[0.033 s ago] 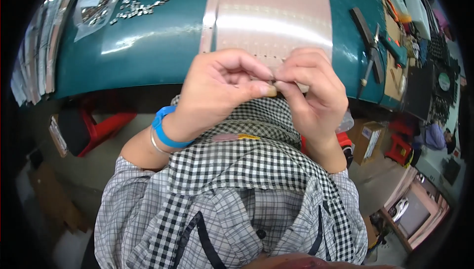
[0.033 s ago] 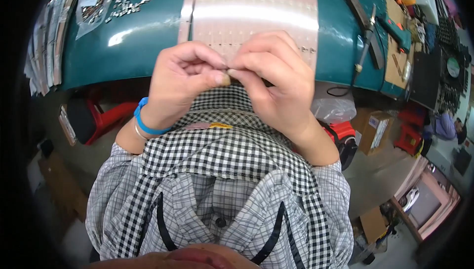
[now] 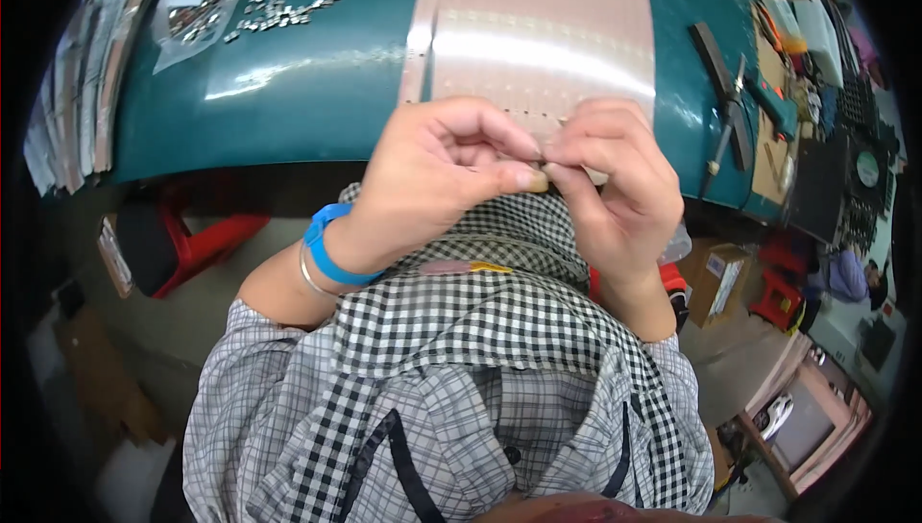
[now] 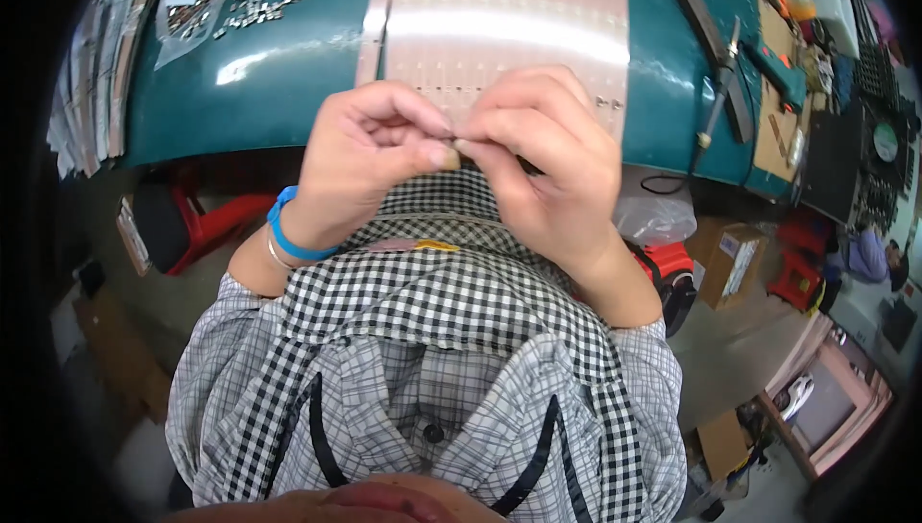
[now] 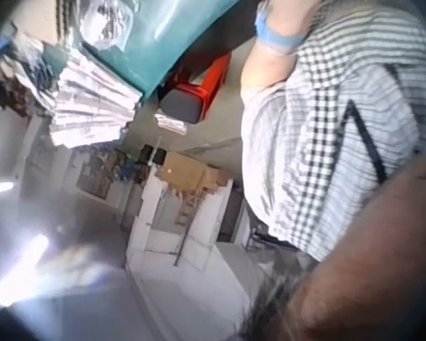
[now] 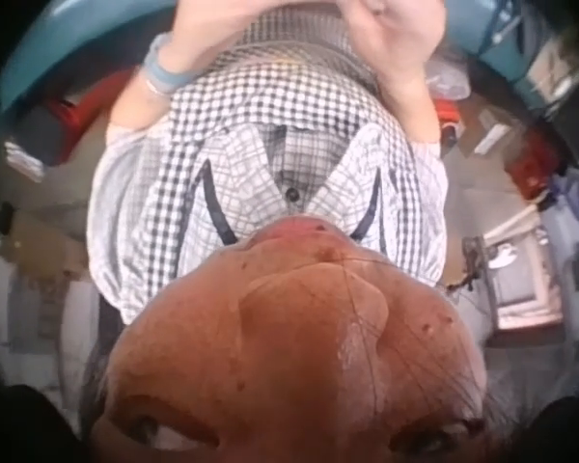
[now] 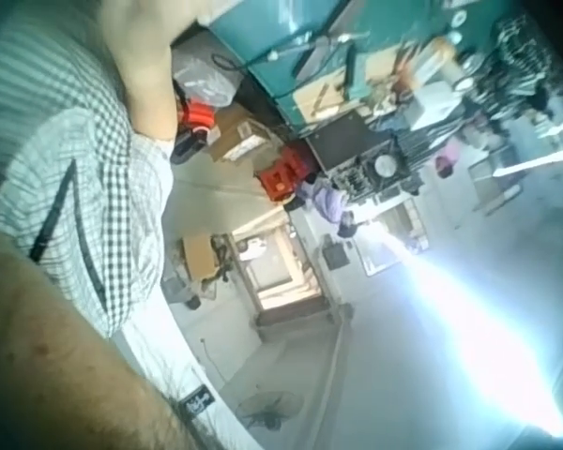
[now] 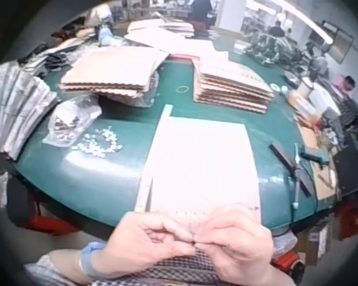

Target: The person assembles small electronic components and solders wires onto LED light strips with a soldering iron.

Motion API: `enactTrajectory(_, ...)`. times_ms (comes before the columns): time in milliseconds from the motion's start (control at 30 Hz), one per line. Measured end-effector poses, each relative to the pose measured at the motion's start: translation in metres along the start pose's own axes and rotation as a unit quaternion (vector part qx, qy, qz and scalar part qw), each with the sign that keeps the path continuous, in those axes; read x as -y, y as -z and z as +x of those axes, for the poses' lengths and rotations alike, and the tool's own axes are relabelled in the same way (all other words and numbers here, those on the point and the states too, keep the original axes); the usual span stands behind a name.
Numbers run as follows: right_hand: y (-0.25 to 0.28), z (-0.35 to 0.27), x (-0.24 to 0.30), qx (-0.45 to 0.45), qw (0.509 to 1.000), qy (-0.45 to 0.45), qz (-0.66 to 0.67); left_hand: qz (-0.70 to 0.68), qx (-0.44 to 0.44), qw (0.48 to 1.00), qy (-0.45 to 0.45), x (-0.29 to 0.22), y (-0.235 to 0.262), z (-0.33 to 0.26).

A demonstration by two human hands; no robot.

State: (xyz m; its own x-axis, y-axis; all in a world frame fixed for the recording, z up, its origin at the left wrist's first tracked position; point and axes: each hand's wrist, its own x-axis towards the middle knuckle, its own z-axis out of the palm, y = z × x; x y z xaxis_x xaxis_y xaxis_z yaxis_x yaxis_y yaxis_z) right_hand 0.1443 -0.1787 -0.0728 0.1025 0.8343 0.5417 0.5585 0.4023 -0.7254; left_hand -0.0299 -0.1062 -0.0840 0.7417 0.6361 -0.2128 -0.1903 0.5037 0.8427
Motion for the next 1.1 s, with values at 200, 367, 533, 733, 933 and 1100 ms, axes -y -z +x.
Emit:
enactTrajectory(200, 0.011, 0.007, 0.003, 0.075, 0.997, 0.01, 0.021, -0.001, 0.017, 1.0, 0.01, -0.004, 0.002, 0.001)
enactTrajectory(367, 0.016, 0.011, 0.0, 0.117, 0.99, 0.029, -0.078, 0.207, 0.019, 0.974, -0.092, -0.02, 0.02, 0.009)
enactTrajectory(533, 0.038, 0.003, -0.038, 0.096, 0.962, 0.008, -0.254, 0.674, -0.245, 0.646, -0.263, -0.065, 0.091, 0.052)
enactTrajectory(733, 0.035, -0.006, -0.054, 0.117, 0.942, 0.001, -0.316, 0.735, -0.188, 0.6, -0.254, -0.059, 0.161, 0.075)
enactTrajectory(933, 0.036, -0.011, -0.058, 0.122, 0.941, -0.004, -0.317, 0.698, -0.259, 0.641, -0.188, -0.055, 0.141, 0.07)
enactTrajectory(1100, 0.034, -0.012, -0.058, 0.119, 0.938, 0.006, -0.325, 0.713, -0.229, 0.63, -0.205, -0.056, 0.16, 0.069)
